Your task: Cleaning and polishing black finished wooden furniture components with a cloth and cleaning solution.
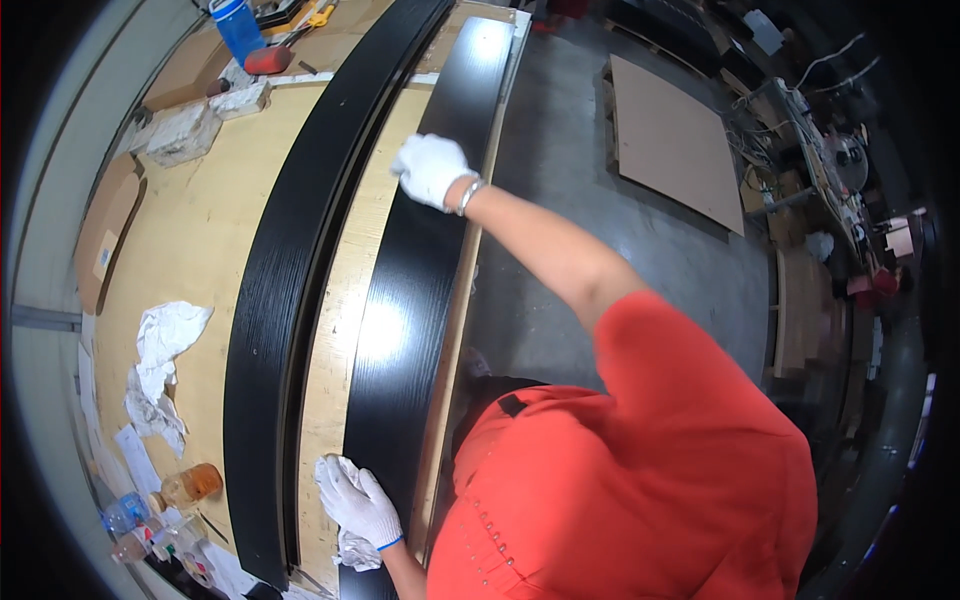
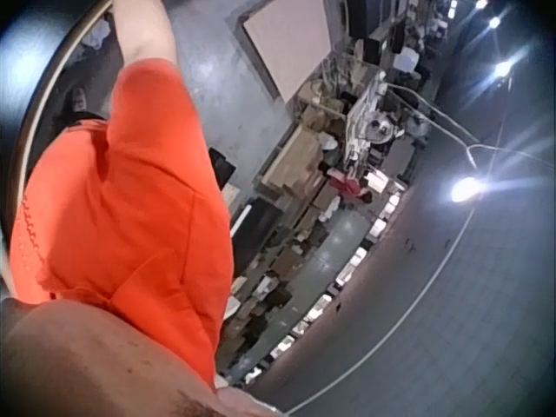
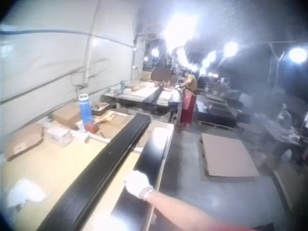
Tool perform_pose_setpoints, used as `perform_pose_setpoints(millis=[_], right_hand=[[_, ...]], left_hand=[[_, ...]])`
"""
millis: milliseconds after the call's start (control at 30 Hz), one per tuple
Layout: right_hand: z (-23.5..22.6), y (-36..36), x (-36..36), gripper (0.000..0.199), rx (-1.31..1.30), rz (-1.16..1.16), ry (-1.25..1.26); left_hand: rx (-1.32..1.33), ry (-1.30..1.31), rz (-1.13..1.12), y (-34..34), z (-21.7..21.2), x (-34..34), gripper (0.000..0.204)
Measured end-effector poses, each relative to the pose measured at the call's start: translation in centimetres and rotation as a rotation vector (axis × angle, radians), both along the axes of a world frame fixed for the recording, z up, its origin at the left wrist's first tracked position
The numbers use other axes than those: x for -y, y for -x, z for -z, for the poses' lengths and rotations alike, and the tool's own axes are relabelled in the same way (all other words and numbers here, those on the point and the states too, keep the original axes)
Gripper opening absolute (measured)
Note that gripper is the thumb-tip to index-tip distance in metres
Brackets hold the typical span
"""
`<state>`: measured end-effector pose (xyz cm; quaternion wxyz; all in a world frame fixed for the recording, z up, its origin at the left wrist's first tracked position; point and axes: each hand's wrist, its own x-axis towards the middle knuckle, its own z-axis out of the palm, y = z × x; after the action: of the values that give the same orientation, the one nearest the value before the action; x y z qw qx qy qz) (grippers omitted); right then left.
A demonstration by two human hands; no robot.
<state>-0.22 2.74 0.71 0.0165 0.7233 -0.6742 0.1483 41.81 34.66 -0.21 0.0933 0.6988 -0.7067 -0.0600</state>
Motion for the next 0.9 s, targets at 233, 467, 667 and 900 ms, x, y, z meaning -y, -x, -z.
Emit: perform_pose_setpoints(millis=[233, 467, 667, 900], right_hand=[[-1.0, -10.2, -9.0, 0.023, 0.236, -0.636, -0.231], [-0.1, 7.1, 6.5, 0.027, 0.047, 0.042, -0.120], [1.7, 11.1, 9.9, 0.014, 0.103, -0.197, -0.084], [-0.2, 26.4, 21.9, 0.016, 0.110, -0.104, -0.080]], left_hand=[[-0.137, 0.143, 0.000, -0.1, 1.0, 0.4, 0.043], [-0.470, 0.244, 0.052, 11.4, -2.8, 7.7, 0.040], [-0.796, 0.182, 0.131, 26.8, -2.3, 20.7, 0.040], [-0.130, 0.172, 0.121, 40.4, 0.8, 35.4, 0.044]])
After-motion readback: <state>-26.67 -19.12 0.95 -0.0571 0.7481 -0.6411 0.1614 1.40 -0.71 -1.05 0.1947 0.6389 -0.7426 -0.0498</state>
